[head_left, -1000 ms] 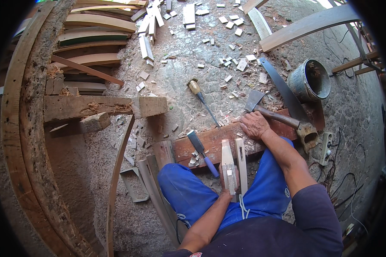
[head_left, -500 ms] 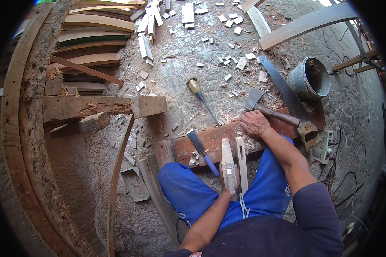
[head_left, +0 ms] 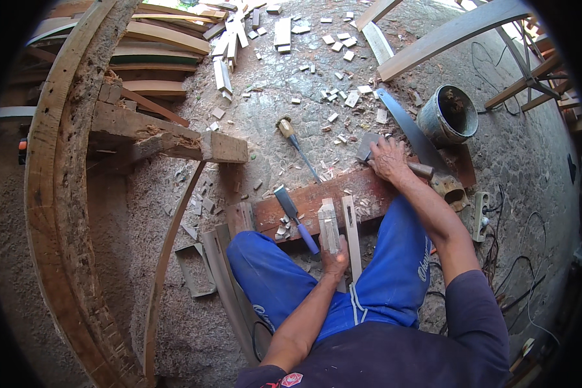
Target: The person sits on the floor and uses a chisel and mallet to carve a wooden plank. They repeatedly strike the chisel to remove wood shavings, then switch to a hand saw to cut the plank. The person continues to refine the wood with the chisel and mallet throughout the clip.
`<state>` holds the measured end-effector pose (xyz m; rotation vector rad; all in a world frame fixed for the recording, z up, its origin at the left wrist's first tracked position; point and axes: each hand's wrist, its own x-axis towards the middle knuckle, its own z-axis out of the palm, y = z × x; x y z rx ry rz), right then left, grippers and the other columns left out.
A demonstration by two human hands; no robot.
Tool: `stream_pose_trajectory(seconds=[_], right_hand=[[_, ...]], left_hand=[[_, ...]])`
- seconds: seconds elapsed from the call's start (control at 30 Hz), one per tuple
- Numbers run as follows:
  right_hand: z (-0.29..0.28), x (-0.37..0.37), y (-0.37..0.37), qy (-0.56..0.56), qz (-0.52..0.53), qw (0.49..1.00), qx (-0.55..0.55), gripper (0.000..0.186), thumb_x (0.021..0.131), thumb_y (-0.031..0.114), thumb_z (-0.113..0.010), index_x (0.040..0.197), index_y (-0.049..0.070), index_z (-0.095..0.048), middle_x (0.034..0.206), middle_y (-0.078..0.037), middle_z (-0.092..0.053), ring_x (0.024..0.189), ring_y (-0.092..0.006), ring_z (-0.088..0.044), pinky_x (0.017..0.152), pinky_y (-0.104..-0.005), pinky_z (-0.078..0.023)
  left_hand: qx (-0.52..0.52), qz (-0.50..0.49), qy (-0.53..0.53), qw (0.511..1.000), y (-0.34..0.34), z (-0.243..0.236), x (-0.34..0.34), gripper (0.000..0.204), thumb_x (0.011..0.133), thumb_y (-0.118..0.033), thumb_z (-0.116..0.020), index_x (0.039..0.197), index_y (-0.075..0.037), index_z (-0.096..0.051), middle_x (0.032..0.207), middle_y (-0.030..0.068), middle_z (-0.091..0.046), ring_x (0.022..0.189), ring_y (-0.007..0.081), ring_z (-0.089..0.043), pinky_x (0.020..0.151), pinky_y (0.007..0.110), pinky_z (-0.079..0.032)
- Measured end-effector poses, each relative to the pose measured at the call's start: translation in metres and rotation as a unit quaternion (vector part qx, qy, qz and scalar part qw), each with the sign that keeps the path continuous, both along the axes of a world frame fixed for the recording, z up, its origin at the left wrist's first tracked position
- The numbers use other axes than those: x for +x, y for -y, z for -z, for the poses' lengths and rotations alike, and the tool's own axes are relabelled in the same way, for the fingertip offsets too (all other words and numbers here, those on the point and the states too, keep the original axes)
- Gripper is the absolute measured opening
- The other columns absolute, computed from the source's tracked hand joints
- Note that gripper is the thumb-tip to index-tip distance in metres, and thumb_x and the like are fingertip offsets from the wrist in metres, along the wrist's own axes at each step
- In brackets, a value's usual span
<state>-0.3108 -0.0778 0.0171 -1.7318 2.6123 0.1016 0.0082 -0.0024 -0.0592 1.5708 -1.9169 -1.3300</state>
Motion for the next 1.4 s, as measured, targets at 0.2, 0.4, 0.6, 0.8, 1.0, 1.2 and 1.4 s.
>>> stream_pose_trajectory(seconds=[0.2, 0.4, 0.6, 0.8, 1.0, 1.2, 1.4], right_hand=[[0.005, -0.052, -0.01, 0.145, 0.003, 0.964, 0.221, 0.041, 0.095, 0.039, -0.066, 0.116, 0.003, -0.067, 0.116, -0.019, -0.073, 0.111, -0.0364, -0.07, 0.09, -0.0488, -0.058], [-0.051, -0.012, -0.071, 0.485, 0.158, 0.857, -0.073, 0.052, 0.107, 0.049, -0.045, 0.092, 0.003, -0.063, 0.072, -0.009, -0.06, 0.058, -0.0201, -0.061, 0.054, -0.0405, -0.05], [-0.125, 0.06, -0.199, 0.678, 0.144, 0.665, -0.279, 0.045, 0.1, 0.034, -0.067, 0.133, 0.006, -0.053, 0.088, -0.002, -0.061, 0.077, -0.0122, -0.062, 0.071, -0.0287, -0.054], [-0.147, 0.076, -0.218, 0.583, -0.032, 0.812, 0.009, 0.05, 0.086, 0.026, -0.077, 0.123, 0.001, -0.056, 0.09, -0.012, -0.069, 0.078, -0.0318, -0.07, 0.069, -0.0419, -0.056], [-0.152, 0.1, -0.178, 0.407, -0.305, 0.86, 0.046, 0.04, 0.093, 0.012, -0.059, 0.132, 0.008, -0.05, 0.097, -0.019, -0.068, 0.09, -0.041, -0.07, 0.073, -0.0516, -0.056], [-0.121, 0.099, -0.129, 0.338, -0.295, 0.886, 0.115, 0.026, 0.101, 0.023, -0.055, 0.121, 0.007, -0.05, 0.09, -0.018, -0.062, 0.078, -0.0408, -0.068, 0.066, -0.0513, -0.055], [-0.154, 0.104, -0.128, 0.358, -0.452, 0.817, 0.016, 0.026, 0.095, 0.015, -0.056, 0.119, 0.004, -0.055, 0.086, -0.014, -0.058, 0.082, -0.0347, -0.067, 0.068, -0.0478, -0.055]], left_hand=[[-0.027, 0.11, 0.032, 0.993, 0.025, -0.042, -0.006, 0.056, 0.093, -0.033, -0.064, 0.129, 0.009, -0.054, 0.125, 0.0341, -0.061, 0.116, 0.0515, -0.058, 0.104, 0.053, -0.045], [0.083, -0.024, -0.286, 0.954, 0.088, -0.079, 0.021, 0.056, 0.111, -0.043, -0.042, 0.129, 0.005, -0.065, 0.119, 0.0147, -0.071, 0.111, 0.022, -0.066, 0.103, 0.037, -0.047], [0.092, 0.155, -0.324, 0.929, 0.136, -0.184, -0.049, 0.087, 0.108, -0.063, -0.018, 0.106, 0.005, -0.072, 0.101, 0.0151, -0.073, 0.1, 0.024, -0.069, 0.097, 0.035, -0.051], [0.242, 0.227, -0.339, 0.88, 0.163, -0.157, -0.065, 0.09, 0.105, -0.071, -0.017, 0.073, -0.002, -0.065, 0.068, 0.0085, -0.063, 0.068, 0.0196, -0.064, 0.075, 0.032, -0.053], [0.222, 0.184, -0.351, 0.891, 0.152, -0.169, -0.073, 0.08, 0.102, -0.07, -0.029, 0.064, -0.006, -0.059, 0.063, 0.0044, -0.055, 0.064, 0.015, -0.056, 0.068, 0.025, -0.046], [0.257, 0.17, -0.34, 0.888, 0.14, -0.216, -0.063, 0.078, 0.104, -0.065, -0.03, 0.064, -0.004, -0.059, 0.057, 0.0032, -0.054, 0.054, 0.0111, -0.052, 0.055, 0.024, -0.04], [0.24, 0.116, -0.332, 0.905, 0.138, -0.216, -0.052, 0.078, 0.103, -0.064, -0.031, 0.062, -0.004, -0.06, 0.055, 0.0022, -0.053, 0.051, 0.0111, -0.046, 0.051, 0.027, -0.036]])
